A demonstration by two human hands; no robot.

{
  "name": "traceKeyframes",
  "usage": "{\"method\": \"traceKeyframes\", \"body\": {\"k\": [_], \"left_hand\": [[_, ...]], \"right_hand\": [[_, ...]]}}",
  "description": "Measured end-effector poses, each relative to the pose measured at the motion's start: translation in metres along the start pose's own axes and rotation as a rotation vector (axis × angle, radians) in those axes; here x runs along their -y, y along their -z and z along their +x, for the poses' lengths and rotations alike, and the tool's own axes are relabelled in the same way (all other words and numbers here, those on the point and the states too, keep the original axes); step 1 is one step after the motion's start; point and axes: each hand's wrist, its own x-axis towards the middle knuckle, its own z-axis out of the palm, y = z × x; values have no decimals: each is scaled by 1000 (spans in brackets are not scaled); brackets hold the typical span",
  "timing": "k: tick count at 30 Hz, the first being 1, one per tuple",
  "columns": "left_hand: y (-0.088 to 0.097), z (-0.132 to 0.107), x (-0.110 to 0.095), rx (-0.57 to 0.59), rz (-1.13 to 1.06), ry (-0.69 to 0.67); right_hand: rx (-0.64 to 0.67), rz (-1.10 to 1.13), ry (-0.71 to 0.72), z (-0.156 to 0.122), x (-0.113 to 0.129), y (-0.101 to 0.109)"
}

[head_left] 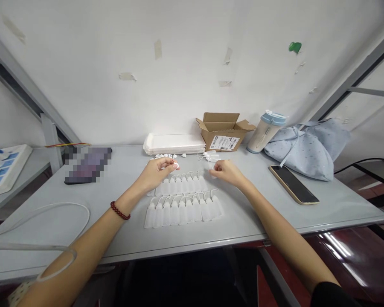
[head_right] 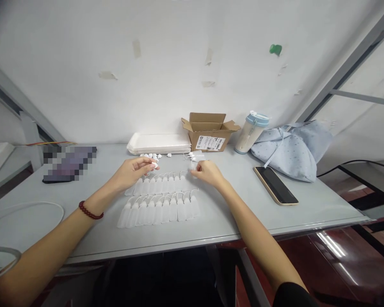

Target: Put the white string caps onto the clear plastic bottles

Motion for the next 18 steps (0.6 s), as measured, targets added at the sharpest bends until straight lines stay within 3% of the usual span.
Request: {"method": "traceKeyframes", "body": {"k": [6,14,18], "left_hand": [[-10,-3,-3,-7,-33,-93],[-26,-13,-14,-2,-148,-119],[-29,-14,-17,-6,-176,-77]], "right_hand": [[-271,175,147,-7,13,-9],[-433,88,482,-23,34,-36],[-486,25,552,-24,33,-42]]}}
